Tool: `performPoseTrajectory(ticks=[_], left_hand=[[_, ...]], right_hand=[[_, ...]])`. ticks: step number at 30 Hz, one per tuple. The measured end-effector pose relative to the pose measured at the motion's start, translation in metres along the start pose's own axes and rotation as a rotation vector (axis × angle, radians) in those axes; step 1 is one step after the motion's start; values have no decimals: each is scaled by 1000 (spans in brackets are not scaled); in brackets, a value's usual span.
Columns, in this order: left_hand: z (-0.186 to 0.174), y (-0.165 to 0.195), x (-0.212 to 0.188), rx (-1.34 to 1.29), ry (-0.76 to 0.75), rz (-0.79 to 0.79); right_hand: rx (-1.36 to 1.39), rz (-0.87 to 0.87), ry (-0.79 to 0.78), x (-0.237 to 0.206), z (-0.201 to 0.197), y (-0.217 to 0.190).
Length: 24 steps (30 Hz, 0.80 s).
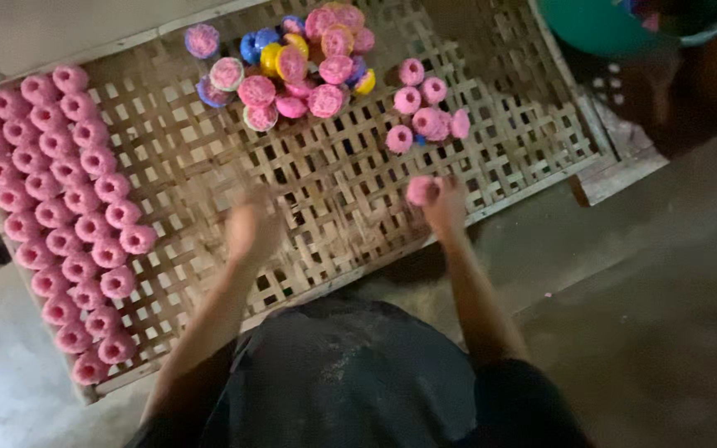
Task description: The person picks pink donut-shaped foam decorations from a pile on a woven bamboo tray and arranges them into neat rows across the tray. They occasionally toss non-pink or defective pieces into a nearby green bucket and continue rowing up the remaining pink pieces.
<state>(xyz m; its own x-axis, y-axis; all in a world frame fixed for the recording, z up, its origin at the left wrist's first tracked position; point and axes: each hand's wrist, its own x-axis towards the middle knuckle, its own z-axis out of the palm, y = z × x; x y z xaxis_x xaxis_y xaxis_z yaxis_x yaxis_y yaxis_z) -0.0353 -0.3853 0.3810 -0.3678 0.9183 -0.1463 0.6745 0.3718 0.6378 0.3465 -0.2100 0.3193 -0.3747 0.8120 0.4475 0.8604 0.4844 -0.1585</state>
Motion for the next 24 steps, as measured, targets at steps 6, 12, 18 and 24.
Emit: performPoseTrajectory(ticks=[6, 12, 18, 24], left_hand=[[123, 136, 118, -289, -184, 242], [168, 187, 173, -19, -120, 90], [164, 159, 154, -452, 18, -36], [55, -12, 58, -731, 241, -174]], right_hand=[[512, 115, -265, -21, -6, -59], [421, 85, -153, -27, -9, -55], [807, 107, -173, -22, 68, -49], [719, -116, -297, 24, 72, -160]])
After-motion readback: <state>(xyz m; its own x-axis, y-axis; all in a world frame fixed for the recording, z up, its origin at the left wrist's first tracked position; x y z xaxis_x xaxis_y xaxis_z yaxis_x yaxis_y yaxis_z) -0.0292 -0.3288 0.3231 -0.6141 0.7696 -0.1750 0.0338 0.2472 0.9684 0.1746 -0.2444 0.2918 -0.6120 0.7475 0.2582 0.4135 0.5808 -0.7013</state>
